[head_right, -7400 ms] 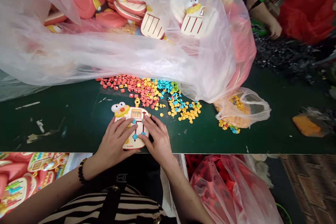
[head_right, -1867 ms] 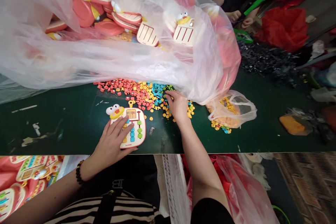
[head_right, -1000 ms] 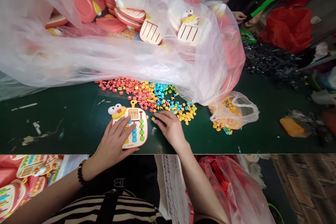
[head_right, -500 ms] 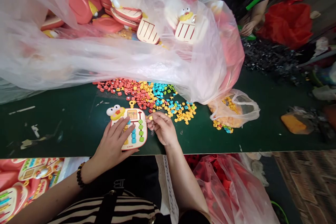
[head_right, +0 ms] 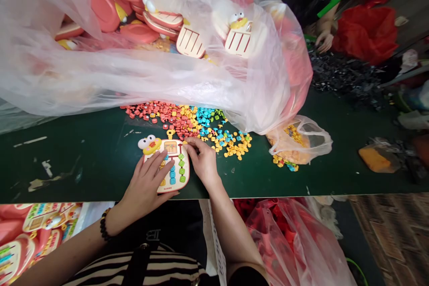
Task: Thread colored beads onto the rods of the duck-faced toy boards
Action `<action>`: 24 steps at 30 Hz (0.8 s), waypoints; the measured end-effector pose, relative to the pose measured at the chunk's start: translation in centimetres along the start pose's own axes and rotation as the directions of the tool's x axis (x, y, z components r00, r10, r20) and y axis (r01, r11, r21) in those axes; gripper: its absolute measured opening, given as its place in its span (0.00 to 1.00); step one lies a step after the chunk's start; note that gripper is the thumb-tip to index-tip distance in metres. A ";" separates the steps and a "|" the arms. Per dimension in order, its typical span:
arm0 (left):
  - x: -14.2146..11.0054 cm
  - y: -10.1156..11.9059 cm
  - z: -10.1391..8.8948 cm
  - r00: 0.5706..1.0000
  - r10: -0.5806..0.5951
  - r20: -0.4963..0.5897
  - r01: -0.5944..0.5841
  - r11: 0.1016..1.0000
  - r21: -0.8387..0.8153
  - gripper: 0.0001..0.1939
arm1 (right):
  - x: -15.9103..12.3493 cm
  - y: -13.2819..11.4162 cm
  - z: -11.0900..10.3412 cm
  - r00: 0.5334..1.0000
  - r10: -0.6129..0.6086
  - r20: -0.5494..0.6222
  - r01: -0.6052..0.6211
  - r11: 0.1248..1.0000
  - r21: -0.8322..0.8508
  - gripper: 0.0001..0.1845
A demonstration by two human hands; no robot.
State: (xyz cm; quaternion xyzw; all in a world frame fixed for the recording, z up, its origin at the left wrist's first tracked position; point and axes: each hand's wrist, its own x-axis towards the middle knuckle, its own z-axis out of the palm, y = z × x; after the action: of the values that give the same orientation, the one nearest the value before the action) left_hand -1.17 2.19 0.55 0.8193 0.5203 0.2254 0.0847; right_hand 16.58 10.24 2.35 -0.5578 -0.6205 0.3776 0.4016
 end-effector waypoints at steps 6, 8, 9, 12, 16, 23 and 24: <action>0.0 -0.1 0.0 1.000 0.007 -0.007 -0.007 1.000 -0.003 0.31 | 0.1 0.1 0.8 0.974 -0.226 0.001 0.215 0.925 -0.313 0.07; 0.0 -0.1 0.0 1.000 0.012 -0.005 -0.012 1.000 0.001 0.31 | 0.1 0.3 1.1 0.976 -0.217 0.004 0.208 0.929 -0.307 0.07; 0.0 -0.1 0.0 1.000 0.014 -0.003 -0.014 1.000 0.004 0.30 | 0.1 0.4 1.2 0.978 -0.210 0.005 0.201 0.931 -0.305 0.07; 0.0 -0.1 0.0 1.000 0.021 0.003 -0.021 1.000 0.012 0.30 | -0.2 0.7 1.3 0.976 -0.218 0.019 0.211 0.913 -0.350 0.09; 0.0 -0.2 0.1 0.999 0.034 0.006 -0.034 0.999 0.013 0.30 | -0.3 0.4 0.0 0.928 -0.278 0.246 0.368 0.780 -0.506 0.16; 0.3 0.1 0.3 0.999 0.039 0.017 -0.039 0.999 0.011 0.30 | 0.8 -0.3 -1.2 0.835 -0.243 0.493 0.534 0.571 -0.623 0.18; 0.3 0.3 0.4 0.999 0.044 0.002 -0.044 0.999 0.018 0.30 | 0.6 -0.3 -1.0 0.844 -0.259 0.469 0.524 0.583 -0.621 0.19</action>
State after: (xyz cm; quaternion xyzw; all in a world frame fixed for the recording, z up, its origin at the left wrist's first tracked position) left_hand -0.69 2.37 0.41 0.8315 0.5041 0.2218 0.0730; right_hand 17.36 10.84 3.05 -0.4452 -0.8844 0.0857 0.1103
